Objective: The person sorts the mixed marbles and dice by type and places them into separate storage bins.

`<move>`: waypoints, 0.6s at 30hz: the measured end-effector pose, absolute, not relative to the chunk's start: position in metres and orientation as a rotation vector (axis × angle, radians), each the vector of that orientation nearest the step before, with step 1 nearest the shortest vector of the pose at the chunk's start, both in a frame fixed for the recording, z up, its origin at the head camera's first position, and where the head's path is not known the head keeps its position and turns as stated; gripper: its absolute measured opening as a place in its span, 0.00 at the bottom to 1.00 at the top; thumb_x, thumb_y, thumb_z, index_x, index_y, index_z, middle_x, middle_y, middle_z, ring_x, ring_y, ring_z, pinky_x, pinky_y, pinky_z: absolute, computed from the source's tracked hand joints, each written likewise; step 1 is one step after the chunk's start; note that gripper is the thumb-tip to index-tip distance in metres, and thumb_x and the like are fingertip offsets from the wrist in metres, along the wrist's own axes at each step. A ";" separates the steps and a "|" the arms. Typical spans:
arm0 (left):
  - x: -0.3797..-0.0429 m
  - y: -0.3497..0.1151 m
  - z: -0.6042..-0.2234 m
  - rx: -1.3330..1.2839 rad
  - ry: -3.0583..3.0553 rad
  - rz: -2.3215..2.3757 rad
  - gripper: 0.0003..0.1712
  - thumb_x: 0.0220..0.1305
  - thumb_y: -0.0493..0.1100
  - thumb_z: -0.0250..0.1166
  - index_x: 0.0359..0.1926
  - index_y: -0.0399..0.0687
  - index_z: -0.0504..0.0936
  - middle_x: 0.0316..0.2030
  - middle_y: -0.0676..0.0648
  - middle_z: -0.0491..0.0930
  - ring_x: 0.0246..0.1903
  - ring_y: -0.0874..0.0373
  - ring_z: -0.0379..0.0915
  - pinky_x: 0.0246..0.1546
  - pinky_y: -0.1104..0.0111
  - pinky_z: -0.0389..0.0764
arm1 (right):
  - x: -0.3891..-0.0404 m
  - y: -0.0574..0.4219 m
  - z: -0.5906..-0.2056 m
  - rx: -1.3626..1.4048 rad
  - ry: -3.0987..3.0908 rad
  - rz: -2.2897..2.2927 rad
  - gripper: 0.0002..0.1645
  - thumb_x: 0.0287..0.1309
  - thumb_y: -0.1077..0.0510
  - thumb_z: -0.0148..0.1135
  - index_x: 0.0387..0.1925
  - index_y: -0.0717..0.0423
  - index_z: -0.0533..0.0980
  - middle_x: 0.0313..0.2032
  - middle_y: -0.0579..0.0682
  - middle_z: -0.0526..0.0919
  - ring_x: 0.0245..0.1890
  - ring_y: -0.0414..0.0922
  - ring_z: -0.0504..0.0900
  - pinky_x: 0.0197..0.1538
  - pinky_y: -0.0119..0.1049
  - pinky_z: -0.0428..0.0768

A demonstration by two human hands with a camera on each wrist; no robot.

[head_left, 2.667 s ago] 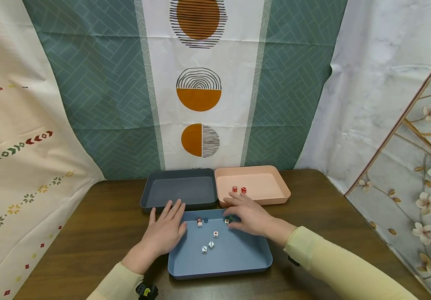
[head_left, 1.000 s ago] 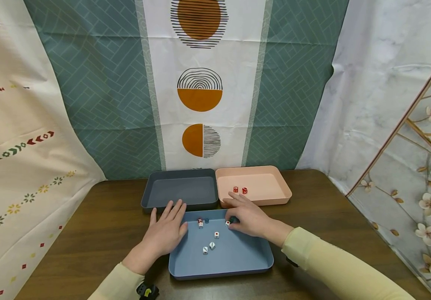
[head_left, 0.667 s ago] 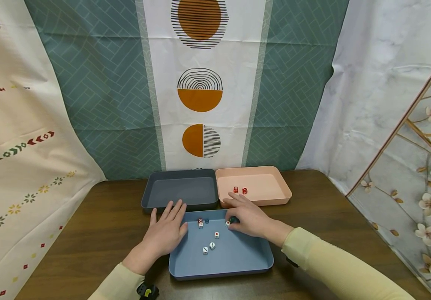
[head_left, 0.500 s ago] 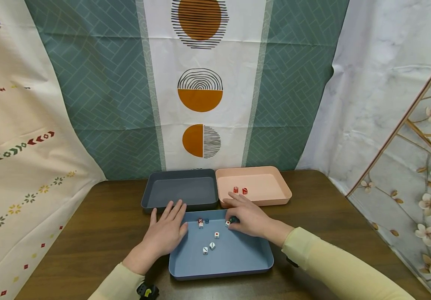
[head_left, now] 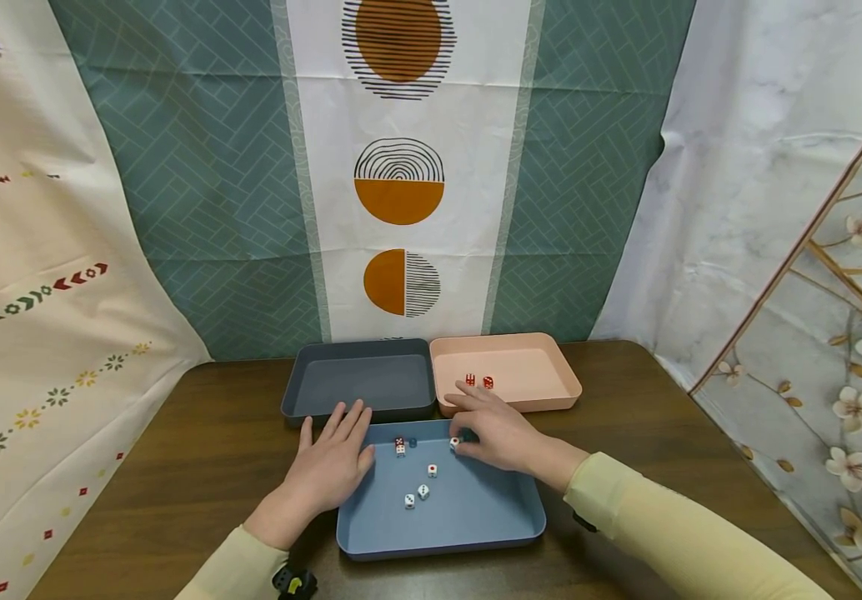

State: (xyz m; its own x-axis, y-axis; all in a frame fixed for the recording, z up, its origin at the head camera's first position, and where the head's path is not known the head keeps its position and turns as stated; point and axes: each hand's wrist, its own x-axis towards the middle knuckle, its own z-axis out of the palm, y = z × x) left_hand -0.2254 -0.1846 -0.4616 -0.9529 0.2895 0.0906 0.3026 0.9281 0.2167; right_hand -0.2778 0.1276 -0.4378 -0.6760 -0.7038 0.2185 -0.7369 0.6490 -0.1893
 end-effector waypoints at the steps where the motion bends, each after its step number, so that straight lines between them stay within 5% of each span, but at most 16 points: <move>1: -0.226 -0.185 -0.462 -0.467 -3.027 -0.358 0.39 0.87 0.54 0.56 0.87 0.42 0.60 0.87 0.40 0.53 0.86 0.37 0.43 0.77 0.25 0.39 | -0.278 0.128 -0.437 1.200 -2.735 0.399 0.08 0.64 0.55 0.83 0.40 0.49 0.88 0.76 0.62 0.76 0.83 0.66 0.61 0.81 0.65 0.59; 18: -0.223 -0.185 -0.459 -0.468 -3.022 -0.360 0.38 0.87 0.53 0.57 0.87 0.42 0.61 0.87 0.40 0.54 0.86 0.37 0.44 0.77 0.24 0.40 | -0.280 0.132 -0.423 1.148 -2.736 0.373 0.08 0.64 0.56 0.82 0.40 0.49 0.88 0.76 0.63 0.76 0.83 0.64 0.60 0.82 0.66 0.57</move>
